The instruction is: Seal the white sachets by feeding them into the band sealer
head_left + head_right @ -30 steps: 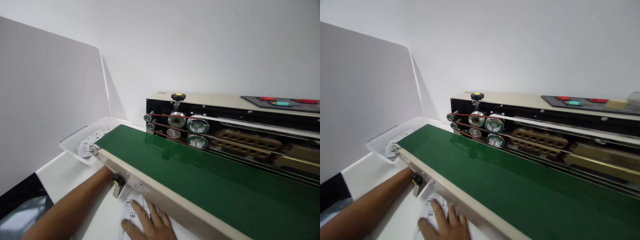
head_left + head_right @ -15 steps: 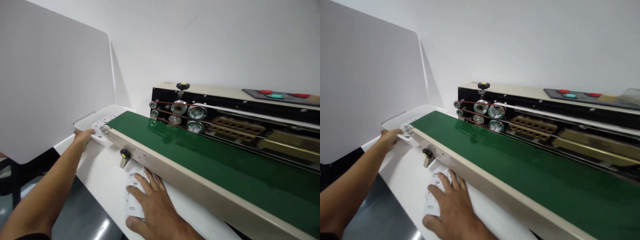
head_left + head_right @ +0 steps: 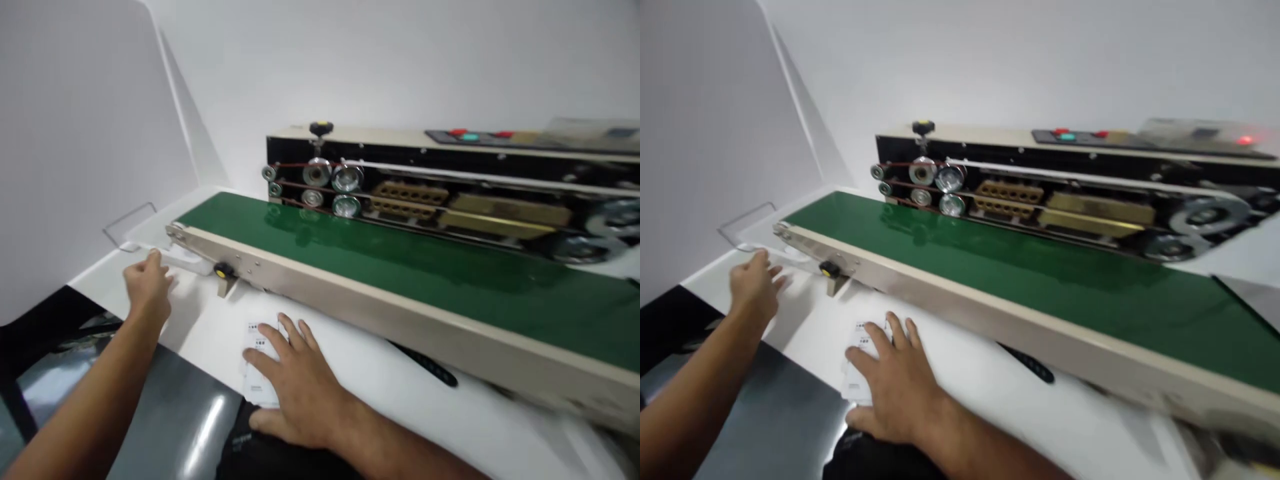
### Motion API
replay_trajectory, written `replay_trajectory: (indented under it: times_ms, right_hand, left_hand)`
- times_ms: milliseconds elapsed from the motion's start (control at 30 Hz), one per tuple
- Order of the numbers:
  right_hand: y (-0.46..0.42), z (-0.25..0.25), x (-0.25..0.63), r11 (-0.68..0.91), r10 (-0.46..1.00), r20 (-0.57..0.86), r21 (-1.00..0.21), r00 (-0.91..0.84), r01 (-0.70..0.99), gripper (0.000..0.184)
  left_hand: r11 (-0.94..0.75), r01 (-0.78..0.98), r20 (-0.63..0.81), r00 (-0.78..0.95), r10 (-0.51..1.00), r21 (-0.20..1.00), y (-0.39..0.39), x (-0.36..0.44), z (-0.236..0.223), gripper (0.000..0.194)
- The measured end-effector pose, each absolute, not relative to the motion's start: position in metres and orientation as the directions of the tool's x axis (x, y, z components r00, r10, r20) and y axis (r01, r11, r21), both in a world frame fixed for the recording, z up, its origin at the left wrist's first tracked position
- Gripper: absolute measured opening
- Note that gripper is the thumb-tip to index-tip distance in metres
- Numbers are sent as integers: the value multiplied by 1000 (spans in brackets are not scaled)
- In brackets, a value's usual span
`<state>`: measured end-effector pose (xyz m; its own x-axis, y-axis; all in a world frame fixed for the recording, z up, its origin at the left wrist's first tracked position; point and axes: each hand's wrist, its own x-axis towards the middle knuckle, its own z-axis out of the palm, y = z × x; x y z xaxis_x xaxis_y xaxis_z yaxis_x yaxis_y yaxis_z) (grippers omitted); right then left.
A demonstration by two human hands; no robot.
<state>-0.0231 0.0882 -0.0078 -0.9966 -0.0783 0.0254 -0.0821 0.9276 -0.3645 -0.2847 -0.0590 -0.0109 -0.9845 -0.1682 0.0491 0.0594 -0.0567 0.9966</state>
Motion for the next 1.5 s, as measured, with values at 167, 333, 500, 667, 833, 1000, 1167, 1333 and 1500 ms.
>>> replay_trajectory:
  times_ms: [167, 333, 500, 667, 833, 1000, 1167, 1333, 1500]
  right_hand:
    - [65, -11, 11, 953, 31, 48, -303, -998, 15, 71]
    - [67, -13, 45, 897, 186, 62, -417, -981, 144, 78]
    - [74, -20, 66, 896, 300, 414, -430, -859, 106, 52]
    - [68, -9, 81, 919, 227, 308, -383, -924, 98, 58]
    - [62, -5, 96, 770, 485, 427, -623, -763, 140, 76]
    - [52, -1, 99, 516, 748, 276, -814, -604, 267, 75]
    - [59, 6, 102, 428, 794, 231, -869, -563, 248, 39]
    - [65, 8, 109, 479, 790, 298, -845, -535, 238, 22]
    - [71, 29, 127, 454, 847, 319, -851, -426, 265, 21]
  left_hand:
    - [-273, -122, -100, -991, 91, 954, -74, -158, -25, 15]
    - [-240, -391, -278, -875, 396, 889, -77, -89, -21, 18]
    - [-89, -756, -449, -474, 757, 648, -47, -62, 0, 37]
    - [58, -901, -487, -178, 855, 431, -19, -49, 7, 29]
    - [87, -892, -462, -145, 875, 445, -12, -39, 2, 37]
    - [57, -847, -419, -202, 885, 528, -13, -30, 5, 41]
    - [103, -819, -415, -174, 893, 564, -14, -29, 3, 33]
    - [204, -800, -553, -183, 813, 565, -6, -22, 3, 43]
    - [187, -749, -638, -373, 674, 636, 2, -17, 3, 36]
